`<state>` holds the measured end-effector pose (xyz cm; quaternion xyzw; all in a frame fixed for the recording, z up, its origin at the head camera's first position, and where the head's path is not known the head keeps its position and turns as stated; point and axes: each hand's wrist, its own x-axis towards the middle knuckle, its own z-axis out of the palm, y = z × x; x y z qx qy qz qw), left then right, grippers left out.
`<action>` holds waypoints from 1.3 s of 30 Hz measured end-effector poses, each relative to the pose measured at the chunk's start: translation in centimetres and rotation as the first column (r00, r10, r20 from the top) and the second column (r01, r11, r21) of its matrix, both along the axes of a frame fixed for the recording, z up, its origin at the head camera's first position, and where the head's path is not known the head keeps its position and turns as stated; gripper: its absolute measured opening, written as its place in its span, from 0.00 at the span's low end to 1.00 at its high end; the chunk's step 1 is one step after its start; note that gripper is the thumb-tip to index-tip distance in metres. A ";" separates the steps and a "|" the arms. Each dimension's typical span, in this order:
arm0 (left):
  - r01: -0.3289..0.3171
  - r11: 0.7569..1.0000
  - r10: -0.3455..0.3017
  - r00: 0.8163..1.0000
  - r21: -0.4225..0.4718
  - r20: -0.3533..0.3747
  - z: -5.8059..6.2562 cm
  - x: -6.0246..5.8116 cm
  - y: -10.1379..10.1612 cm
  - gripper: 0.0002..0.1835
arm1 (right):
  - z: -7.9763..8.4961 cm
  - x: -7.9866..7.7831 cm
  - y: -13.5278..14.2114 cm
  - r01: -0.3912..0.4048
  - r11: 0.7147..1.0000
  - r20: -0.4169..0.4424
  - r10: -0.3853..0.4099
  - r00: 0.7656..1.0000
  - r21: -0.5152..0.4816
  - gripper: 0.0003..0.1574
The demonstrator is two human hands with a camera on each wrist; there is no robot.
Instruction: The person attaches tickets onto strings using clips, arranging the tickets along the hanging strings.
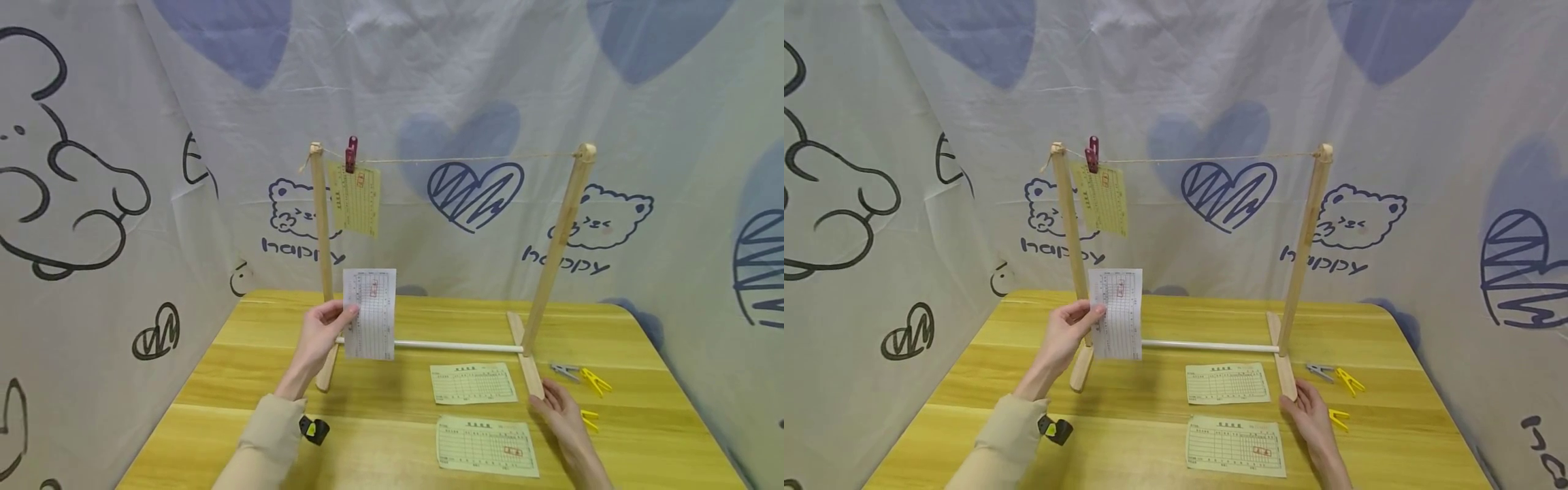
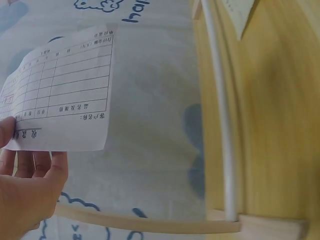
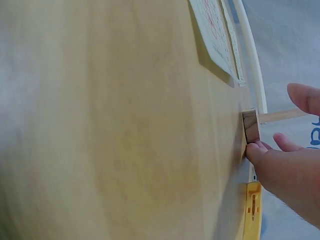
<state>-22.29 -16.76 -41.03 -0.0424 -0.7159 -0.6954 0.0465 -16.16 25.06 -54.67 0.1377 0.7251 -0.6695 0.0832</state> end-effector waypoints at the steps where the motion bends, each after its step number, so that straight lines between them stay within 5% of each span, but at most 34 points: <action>1: -0.008 1.000 0.008 1.000 0.004 -0.010 0.3 -0.1 0.0 0.14 | 0.1 0.0 0.0 0.003 1.000 0.002 -0.003 1.000 -0.002 0.49; 10: -0.041 0.999 0.041 0.995 0.002 -0.088 3.2 -0.5 0.0 0.11 | 0.7 0.7 0.9 0.015 0.998 -0.016 -0.015 1.000 0.054 0.48; 15: -0.051 0.999 0.052 0.992 0.007 -0.115 4.2 -0.4 0.2 0.12 | 1.0 1.4 1.8 0.032 0.984 -0.091 -0.016 0.996 0.174 0.43; 23: -0.059 0.998 0.058 0.985 -0.001 -0.160 5.2 -0.6 0.3 0.14 | 0.5 2.3 5.3 0.092 0.913 -0.367 0.067 0.928 0.398 0.26; 30: -0.078 0.997 0.081 0.979 0.022 -0.190 5.7 -0.8 0.1 0.12 | 0.3 2.3 8.5 0.092 0.829 -0.440 0.196 0.876 0.552 0.21; 33: -0.075 0.997 0.080 0.980 0.031 -0.185 5.7 -0.8 0.1 0.10 | 0.4 2.4 9.2 0.082 0.784 -0.400 0.221 0.889 0.615 0.20; 39: -0.076 0.996 0.081 0.982 0.040 -0.172 5.8 -0.8 0.3 0.03 | 0.8 2.0 9.4 -0.060 0.670 -0.179 0.282 0.942 0.740 0.29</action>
